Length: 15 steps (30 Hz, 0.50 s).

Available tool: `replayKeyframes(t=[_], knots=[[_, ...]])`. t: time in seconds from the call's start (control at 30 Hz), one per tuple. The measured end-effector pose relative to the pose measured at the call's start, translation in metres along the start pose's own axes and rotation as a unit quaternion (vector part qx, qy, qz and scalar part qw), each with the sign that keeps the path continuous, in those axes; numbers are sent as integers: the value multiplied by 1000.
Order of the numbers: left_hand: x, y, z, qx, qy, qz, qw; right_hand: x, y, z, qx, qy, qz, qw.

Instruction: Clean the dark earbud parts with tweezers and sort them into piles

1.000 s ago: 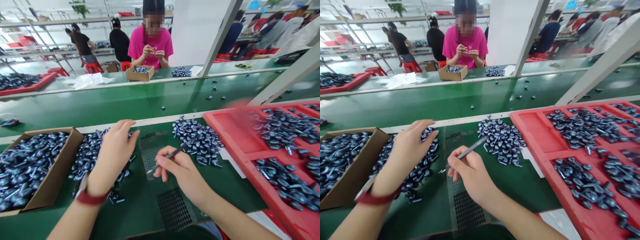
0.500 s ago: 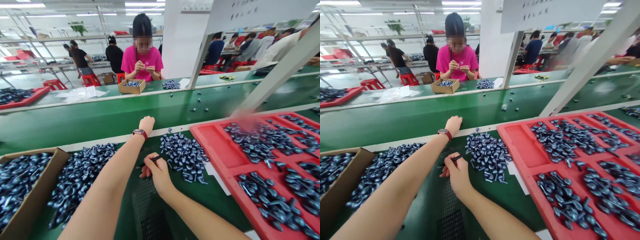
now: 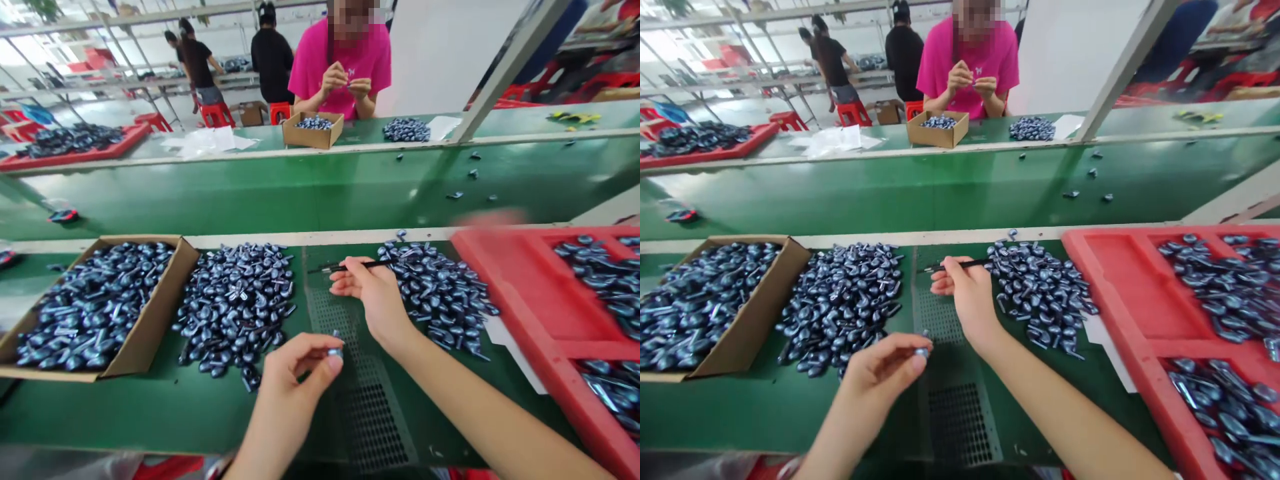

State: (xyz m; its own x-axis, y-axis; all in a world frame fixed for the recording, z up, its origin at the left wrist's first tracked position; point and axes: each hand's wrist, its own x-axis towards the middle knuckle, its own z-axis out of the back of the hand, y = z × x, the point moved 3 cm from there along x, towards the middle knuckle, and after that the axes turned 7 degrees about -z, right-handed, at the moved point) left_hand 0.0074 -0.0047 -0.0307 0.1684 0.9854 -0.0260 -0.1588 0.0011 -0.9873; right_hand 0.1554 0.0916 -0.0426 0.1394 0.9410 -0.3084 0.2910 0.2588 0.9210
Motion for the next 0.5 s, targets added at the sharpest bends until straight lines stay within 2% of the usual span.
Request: replayKeyframes(t=[0.1, 0.2, 0.5], knots=[[-11, 15, -12, 17, -13, -4, 1000, 24, -1, -10, -60, 11, 3, 998], [-12, 16, -14, 36, -17, -17, 999, 39, -7, -12, -100, 20, 10, 995], [-14, 14, -12, 62, -6, -36, 997, 44, -16, -5, -126, -5, 26, 992]])
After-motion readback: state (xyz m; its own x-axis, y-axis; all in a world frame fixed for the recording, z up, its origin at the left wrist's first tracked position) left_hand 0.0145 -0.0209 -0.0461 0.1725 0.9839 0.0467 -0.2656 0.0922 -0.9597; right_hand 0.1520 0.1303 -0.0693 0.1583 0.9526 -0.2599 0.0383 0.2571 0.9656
